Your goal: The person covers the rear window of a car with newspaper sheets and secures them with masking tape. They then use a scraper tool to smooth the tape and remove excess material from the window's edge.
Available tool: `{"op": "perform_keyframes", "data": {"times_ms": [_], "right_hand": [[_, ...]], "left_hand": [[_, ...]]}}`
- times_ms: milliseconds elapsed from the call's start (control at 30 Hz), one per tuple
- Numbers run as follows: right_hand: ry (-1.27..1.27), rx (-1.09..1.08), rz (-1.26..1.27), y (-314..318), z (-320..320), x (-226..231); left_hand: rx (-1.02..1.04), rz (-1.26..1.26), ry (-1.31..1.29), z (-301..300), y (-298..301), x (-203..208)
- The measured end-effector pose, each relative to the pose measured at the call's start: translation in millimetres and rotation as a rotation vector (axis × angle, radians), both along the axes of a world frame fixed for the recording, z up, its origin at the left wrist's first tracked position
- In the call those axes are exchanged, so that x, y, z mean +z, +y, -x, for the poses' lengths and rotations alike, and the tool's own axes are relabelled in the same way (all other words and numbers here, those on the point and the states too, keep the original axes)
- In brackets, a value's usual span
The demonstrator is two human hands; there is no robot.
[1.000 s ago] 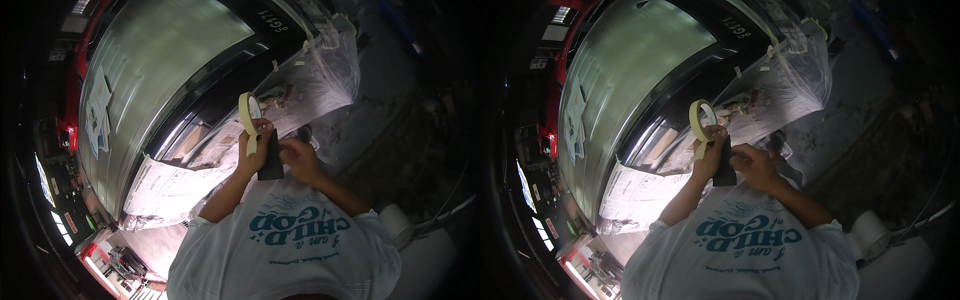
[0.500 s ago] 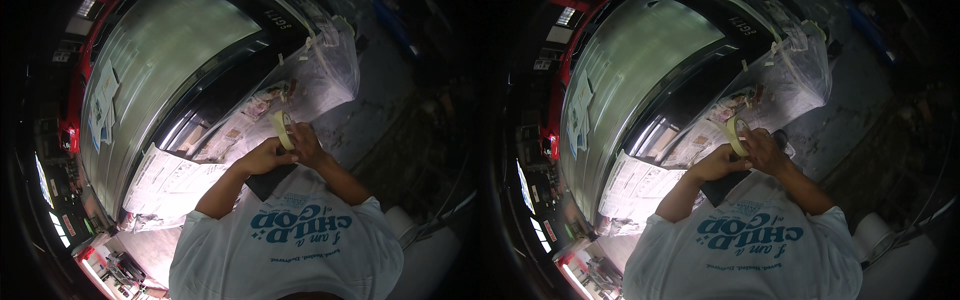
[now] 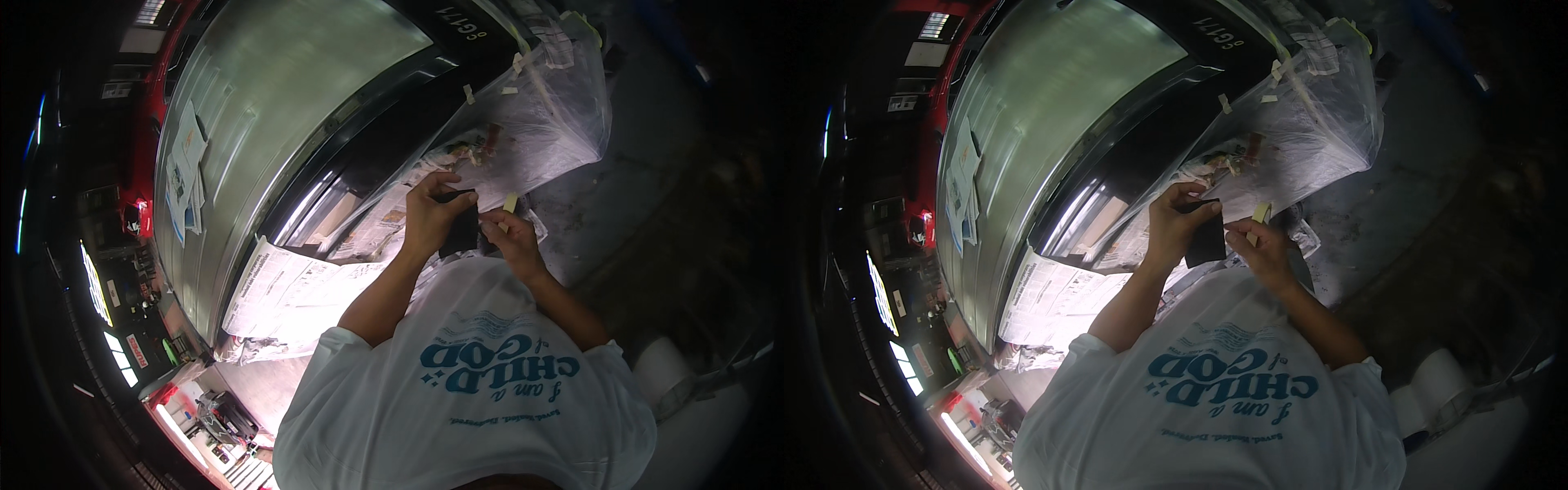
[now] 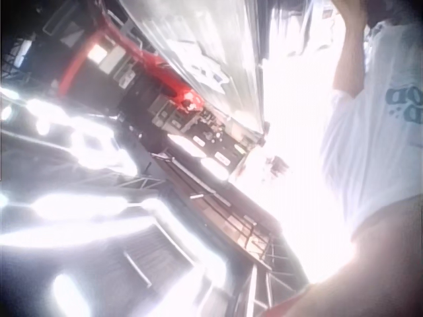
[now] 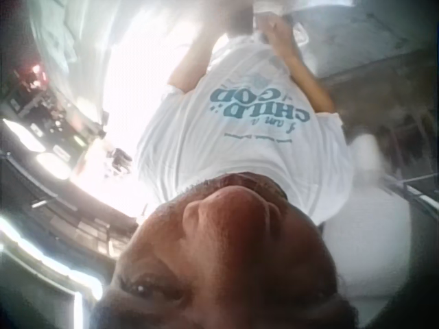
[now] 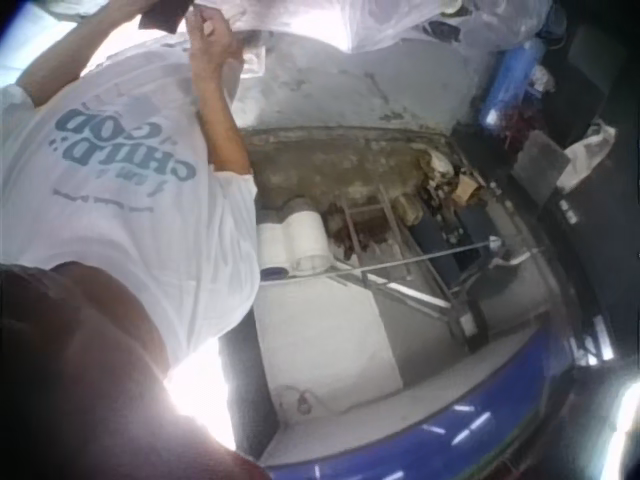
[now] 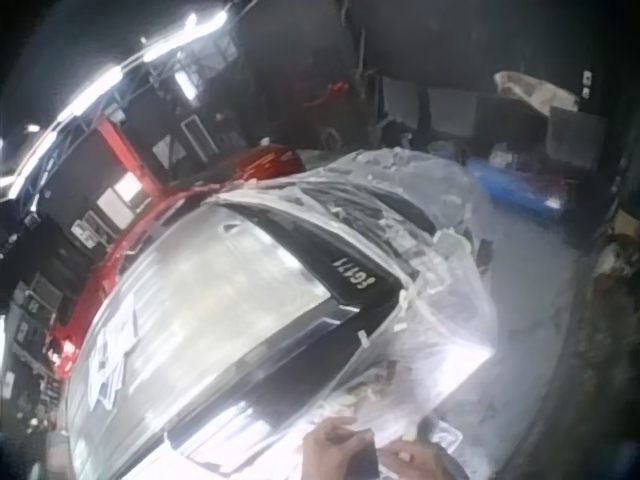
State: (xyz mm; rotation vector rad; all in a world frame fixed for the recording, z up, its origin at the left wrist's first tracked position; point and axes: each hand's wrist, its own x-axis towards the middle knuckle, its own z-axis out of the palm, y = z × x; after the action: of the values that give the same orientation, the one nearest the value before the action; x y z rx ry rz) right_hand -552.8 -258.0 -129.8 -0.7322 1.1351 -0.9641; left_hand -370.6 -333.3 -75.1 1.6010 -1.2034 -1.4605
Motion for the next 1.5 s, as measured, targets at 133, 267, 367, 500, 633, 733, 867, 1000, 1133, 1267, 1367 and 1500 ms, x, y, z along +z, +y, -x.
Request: {"op": "perform_keyframes", "data": {"times_ms": [133,267,367,500,633,733,867,1000,1133,1267,1367,1500], "right_hand": [[-0.056,-0.069,-0.029,-16,-2,-8],[0.022,-0.076,0.052,-29,3,-16],[0.037,-0.136,0.055,-35,8,-21],[0.028,-0.218,0.012,-44,34,-25],[0.096,-0.250,-0.055,-41,63,-42],[0.161,-0.310,-0.049,-39,78,-60],[0.190,-0.352,-0.108,-37,86,-62],[0.192,-0.356,-0.123,-44,87,-59],[0.149,-0.367,-0.099,-50,86,-61],[0.141,-0.399,-0.158,-54,89,-57],[0.166,-0.426,-0.145,-52,91,-59],[0.167,-0.449,-0.129,-49,94,-59]], "left_hand": [[0.026,-0.229,0.276,12,-22,3],[-0.096,-0.405,0.393,14,-36,-7],[-0.184,-0.228,0.253,12,-57,2],[0.018,0.484,-0.644,-77,-164,1],[-0.129,0.769,-1.331,-130,-241,9],[-0.292,0.736,-1.444,-131,-265,-10],[-0.257,0.559,-1.413,-112,-279,-33],[-0.254,0.538,-1.410,-106,-284,-30],[-0.341,0.658,-1.444,-136,-274,-17],[-0.400,0.682,-1.486,-166,-263,-6],[-0.421,0.702,-1.475,-172,-262,-1],[-0.406,0.747,-1.447,-142,-261,4]]}}
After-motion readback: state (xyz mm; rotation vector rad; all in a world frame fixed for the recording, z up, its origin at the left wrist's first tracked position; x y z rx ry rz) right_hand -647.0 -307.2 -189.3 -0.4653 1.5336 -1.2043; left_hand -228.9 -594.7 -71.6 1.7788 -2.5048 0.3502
